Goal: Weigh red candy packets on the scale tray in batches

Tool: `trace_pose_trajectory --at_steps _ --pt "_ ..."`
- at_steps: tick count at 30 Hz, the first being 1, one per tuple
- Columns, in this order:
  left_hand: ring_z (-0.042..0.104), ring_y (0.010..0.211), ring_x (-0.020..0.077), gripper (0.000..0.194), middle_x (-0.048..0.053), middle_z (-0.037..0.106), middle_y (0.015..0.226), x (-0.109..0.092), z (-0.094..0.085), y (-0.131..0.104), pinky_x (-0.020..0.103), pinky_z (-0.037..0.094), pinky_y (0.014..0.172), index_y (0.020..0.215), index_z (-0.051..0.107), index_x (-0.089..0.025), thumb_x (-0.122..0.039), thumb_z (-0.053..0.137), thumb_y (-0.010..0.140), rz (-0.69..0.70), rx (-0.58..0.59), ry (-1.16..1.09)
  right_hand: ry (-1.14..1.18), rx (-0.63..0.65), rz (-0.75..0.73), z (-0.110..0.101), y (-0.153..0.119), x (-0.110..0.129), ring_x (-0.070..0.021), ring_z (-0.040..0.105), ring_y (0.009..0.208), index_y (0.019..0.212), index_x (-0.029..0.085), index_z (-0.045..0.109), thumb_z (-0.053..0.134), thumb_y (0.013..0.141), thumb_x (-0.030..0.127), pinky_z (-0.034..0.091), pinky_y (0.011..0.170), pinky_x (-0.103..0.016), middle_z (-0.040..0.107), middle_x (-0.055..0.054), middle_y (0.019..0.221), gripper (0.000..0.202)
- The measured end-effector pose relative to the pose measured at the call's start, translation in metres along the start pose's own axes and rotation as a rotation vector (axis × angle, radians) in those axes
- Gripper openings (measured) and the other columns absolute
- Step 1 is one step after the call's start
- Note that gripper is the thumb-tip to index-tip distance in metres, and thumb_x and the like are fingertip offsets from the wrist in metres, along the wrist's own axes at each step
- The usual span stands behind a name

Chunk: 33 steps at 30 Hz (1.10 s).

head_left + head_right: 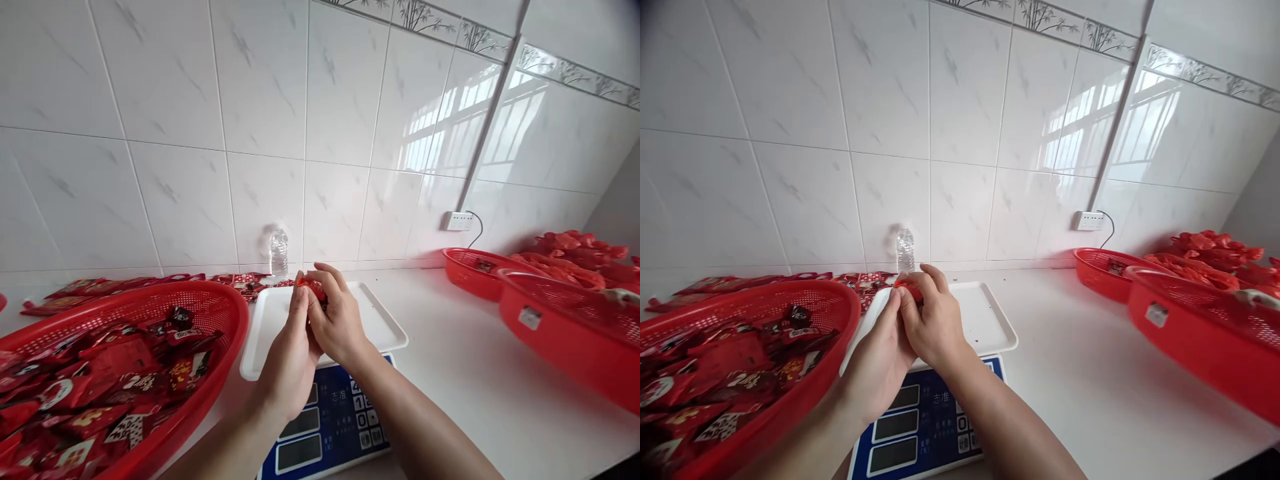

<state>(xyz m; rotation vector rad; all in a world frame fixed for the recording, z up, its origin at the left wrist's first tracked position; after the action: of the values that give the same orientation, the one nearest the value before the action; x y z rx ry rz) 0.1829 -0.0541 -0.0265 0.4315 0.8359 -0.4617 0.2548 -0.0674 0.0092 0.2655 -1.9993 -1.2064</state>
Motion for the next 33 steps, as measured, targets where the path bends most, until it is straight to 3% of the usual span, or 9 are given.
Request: trace_pose_trajectory --at_steps 9,15,19,22,24,26,30,33 --pt "0.017 0.144 0.0195 0.051 -0.003 0.032 0.152 0.000 0.014 -0.007 0.034 0.033 0.112 0.144 0.030 -0.041 -0.047 0.044 0.095 0.159 0.097 0.068 0.096 -0.174 -0.014 -0.012 -0.001 0.004 -0.0186 0.057 0.112 0.100 0.025 0.065 0.059 0.088 0.029 0.052 0.089 -0.036 0.057 -0.006 0.119 0.014" --pt "0.012 0.145 0.0232 0.059 -0.004 0.017 0.158 0.004 0.018 -0.014 0.043 0.032 0.112 0.147 0.016 -0.045 -0.050 0.041 0.095 0.138 0.129 0.143 0.221 -0.242 0.038 -0.023 -0.002 -0.001 -0.0182 0.059 0.106 0.093 0.023 0.068 0.061 0.086 0.029 0.053 0.086 -0.036 0.060 -0.006 0.111 0.011" --pt "0.012 0.145 0.0258 0.061 -0.005 0.013 0.159 0.004 0.021 -0.020 0.049 0.031 0.112 0.147 0.011 -0.047 -0.053 0.040 0.094 0.128 0.139 0.245 0.262 -0.271 0.109 -0.041 0.002 -0.019 -0.0143 0.064 0.083 0.091 0.023 0.068 0.060 0.086 0.038 0.056 0.060 -0.029 0.059 -0.006 0.114 0.018" --pt "0.013 0.145 0.0258 0.057 -0.005 0.016 0.158 -0.010 0.019 -0.023 0.050 0.026 0.114 0.146 0.017 -0.047 -0.054 0.039 0.093 0.185 0.069 0.324 0.056 -0.285 0.123 -0.075 0.007 -0.039 -0.0099 0.062 0.065 0.095 0.023 0.067 0.054 0.088 0.044 0.052 0.048 -0.026 0.059 -0.006 0.117 0.025" --pt "0.016 0.144 0.0251 0.054 -0.005 0.018 0.157 -0.023 0.018 -0.024 0.048 0.024 0.115 0.145 0.021 -0.047 -0.053 0.039 0.094 0.247 0.046 0.342 -0.291 -0.307 0.081 -0.108 0.010 -0.051 -0.0135 0.064 0.082 0.094 0.024 0.067 0.052 0.088 0.045 0.055 0.067 -0.029 0.062 -0.005 0.112 0.027" --pt "0.019 0.144 0.0247 0.053 -0.004 0.021 0.157 -0.035 0.018 -0.025 0.048 0.025 0.115 0.145 0.022 -0.046 -0.051 0.039 0.095 0.296 0.060 0.350 -0.413 -0.311 0.112 -0.142 0.011 -0.072 -0.0173 0.062 0.097 0.093 0.022 0.068 0.055 0.086 0.045 0.053 0.081 -0.031 0.063 -0.006 0.111 0.027" --pt "0.024 0.142 0.0260 0.053 -0.002 0.025 0.155 -0.046 0.019 -0.028 0.049 0.026 0.114 0.146 0.022 -0.043 -0.050 0.037 0.096 0.339 0.079 0.355 -0.654 -0.283 0.275 -0.205 0.004 -0.119 -0.0236 0.060 0.099 0.093 0.022 0.068 0.052 0.084 0.050 0.050 0.077 -0.036 0.062 -0.009 0.113 0.033" --pt "0.026 0.141 0.0253 0.051 -0.001 0.027 0.155 -0.044 0.022 -0.031 0.048 0.026 0.114 0.145 0.024 -0.042 -0.047 0.037 0.096 0.324 0.081 0.344 -0.825 -0.221 0.452 -0.240 -0.009 -0.154 -0.0252 0.060 0.094 0.096 0.022 0.067 0.045 0.086 0.054 0.049 0.067 -0.035 0.060 -0.010 0.117 0.040"
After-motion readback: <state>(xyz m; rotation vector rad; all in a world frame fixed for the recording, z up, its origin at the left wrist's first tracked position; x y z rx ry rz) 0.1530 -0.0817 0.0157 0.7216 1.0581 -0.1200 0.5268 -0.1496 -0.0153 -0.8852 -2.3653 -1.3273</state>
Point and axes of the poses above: each hand's wrist, its own y-axis towards the middle knuckle, its own z-axis out of the palm, x = y × z, the point moved 7 cm from there along y, towards the middle knuckle
